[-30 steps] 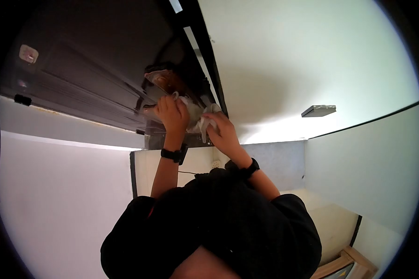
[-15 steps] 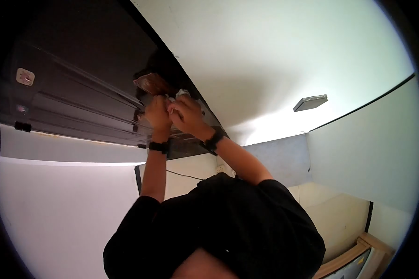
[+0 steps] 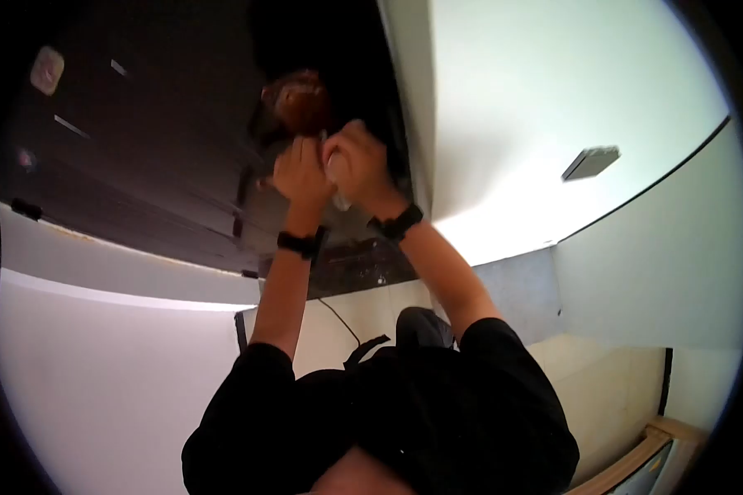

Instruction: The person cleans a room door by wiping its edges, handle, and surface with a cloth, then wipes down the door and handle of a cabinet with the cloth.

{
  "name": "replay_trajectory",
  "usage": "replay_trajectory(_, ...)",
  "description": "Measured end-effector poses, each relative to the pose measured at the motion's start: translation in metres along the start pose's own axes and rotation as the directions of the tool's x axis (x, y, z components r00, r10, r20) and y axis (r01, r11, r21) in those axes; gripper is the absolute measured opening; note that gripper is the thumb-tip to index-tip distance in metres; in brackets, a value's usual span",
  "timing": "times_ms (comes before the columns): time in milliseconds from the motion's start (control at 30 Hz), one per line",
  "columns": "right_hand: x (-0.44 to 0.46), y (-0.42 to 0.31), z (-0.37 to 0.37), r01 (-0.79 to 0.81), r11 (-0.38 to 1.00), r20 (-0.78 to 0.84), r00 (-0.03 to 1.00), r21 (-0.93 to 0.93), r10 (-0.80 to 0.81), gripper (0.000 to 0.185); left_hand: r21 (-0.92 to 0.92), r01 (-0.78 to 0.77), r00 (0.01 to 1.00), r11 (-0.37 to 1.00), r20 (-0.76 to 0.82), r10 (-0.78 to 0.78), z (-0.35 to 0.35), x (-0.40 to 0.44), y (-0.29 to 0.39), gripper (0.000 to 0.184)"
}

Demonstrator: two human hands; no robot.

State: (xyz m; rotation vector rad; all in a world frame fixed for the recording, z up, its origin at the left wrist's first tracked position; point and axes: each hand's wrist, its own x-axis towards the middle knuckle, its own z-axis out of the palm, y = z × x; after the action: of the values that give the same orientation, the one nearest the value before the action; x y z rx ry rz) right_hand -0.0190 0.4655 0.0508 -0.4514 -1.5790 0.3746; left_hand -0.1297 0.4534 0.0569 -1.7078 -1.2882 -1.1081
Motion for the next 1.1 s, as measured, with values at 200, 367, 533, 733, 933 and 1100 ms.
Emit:
replay_trajectory(200, -0.013, -0.017, 0.029, 0.572, 0.612, 0.042, 0.748, -0.546, -0.662, 0.026, -0.12, -0.139, 0.984, 0.983, -0.131, 0.123, -0.016, -0.007, -0.053, 0.021)
replay_trajectory(367, 0.006, -0.059, 0.075, 0.407, 0.857, 0.188, 0.912, -0.315, -0.364, 0.018, -0.086, 0.196, 0.911, 0.977, -0.353, -0.214, -0.055, -0.017, -0.123, 0.01)
replay_trajectory(533, 0.05, -0.053, 0.109, 0.36, 0.791, 0.05, 0.921, -0.494, -0.387, 0.015, 0.052, -0.106, 0.959, 0.993, -0.257, 0.116, -0.029, -0.028, -0.183, 0.015)
replay_trajectory(733, 0.053, -0.05, 0.111, 0.347, 0.763, 0.061, 0.924, -0.546, -0.377, 0.023, 0.046, -0.198, 0.906, 0.979, -0.374, 0.201, -0.015, -0.034, -0.187, 0.018)
replay_trajectory(933, 0.061, -0.062, 0.115, 0.296, 0.704, 0.006, 0.924, -0.645, -0.383, 0.029, 0.041, -0.201, 0.929, 0.979, -0.309, 0.204, -0.025, -0.039, -0.187, 0.02)
replay_trajectory(1100, 0.066, -0.062, 0.134, 0.19, 0.733, -0.15, 0.917, -0.653, -0.371, 0.033, -0.135, -0.241, 0.934, 0.961, -0.303, 0.192, -0.035, -0.037, -0.187, 0.029)
